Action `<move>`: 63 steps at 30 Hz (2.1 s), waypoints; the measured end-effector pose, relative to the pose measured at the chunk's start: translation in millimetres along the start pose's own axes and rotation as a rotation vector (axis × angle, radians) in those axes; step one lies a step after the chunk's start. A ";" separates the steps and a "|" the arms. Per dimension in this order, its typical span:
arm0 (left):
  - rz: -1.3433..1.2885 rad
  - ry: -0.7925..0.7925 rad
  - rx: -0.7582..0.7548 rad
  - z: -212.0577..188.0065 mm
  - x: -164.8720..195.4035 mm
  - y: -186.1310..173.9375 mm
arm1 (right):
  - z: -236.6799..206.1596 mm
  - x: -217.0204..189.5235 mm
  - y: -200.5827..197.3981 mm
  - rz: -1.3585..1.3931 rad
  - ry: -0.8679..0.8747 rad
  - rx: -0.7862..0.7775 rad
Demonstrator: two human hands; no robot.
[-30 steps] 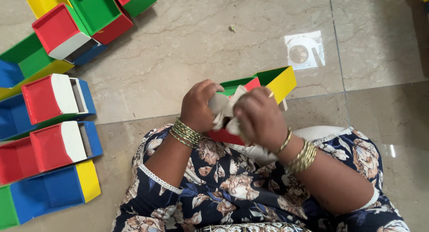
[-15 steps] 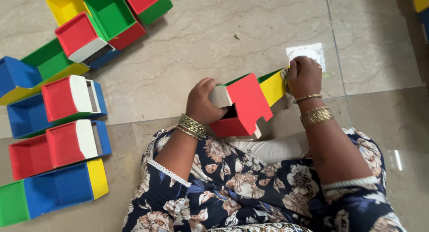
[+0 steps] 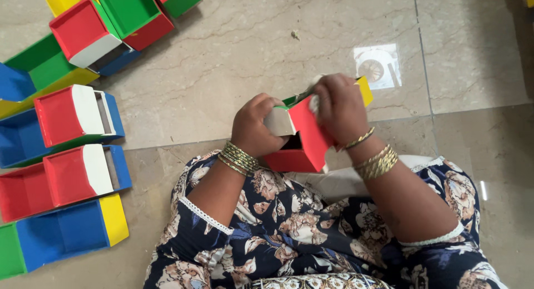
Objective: The person sits on the floor and wipes colorful wooden toy boxes with a cloth, cleaning the insides and outsides of each box one at a time and setting cleaned boxes aside.
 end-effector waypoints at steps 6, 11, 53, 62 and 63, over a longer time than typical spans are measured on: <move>0.083 0.042 0.114 3.2 -26.1 7.3 | -11.7 157.7 -17.3 -0.384 0.298 -0.006; 0.035 -0.550 0.215 -4.6 -120.5 29.8 | -11.3 165.9 -35.1 -0.357 0.417 0.004; -0.550 -0.626 0.018 -10.6 -122.4 69.4 | -21.9 -13.6 -18.0 -0.217 0.050 -0.279; -0.567 -0.551 0.033 -10.8 -144.4 90.1 | -55.3 -65.4 4.7 -0.205 -0.206 -0.228; -0.614 -0.516 0.028 -10.8 -140.3 91.3 | -50.3 -64.8 -0.2 -0.248 -0.223 -0.162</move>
Point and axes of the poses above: each hand's wrist, its own z-axis towards the middle knuckle, its own y-axis out of the palm, x = y × z, the point moved 7 cm from there along z, towards the middle knuckle, and after that the axes turned 4 degrees about z, right-handed, at the moved point
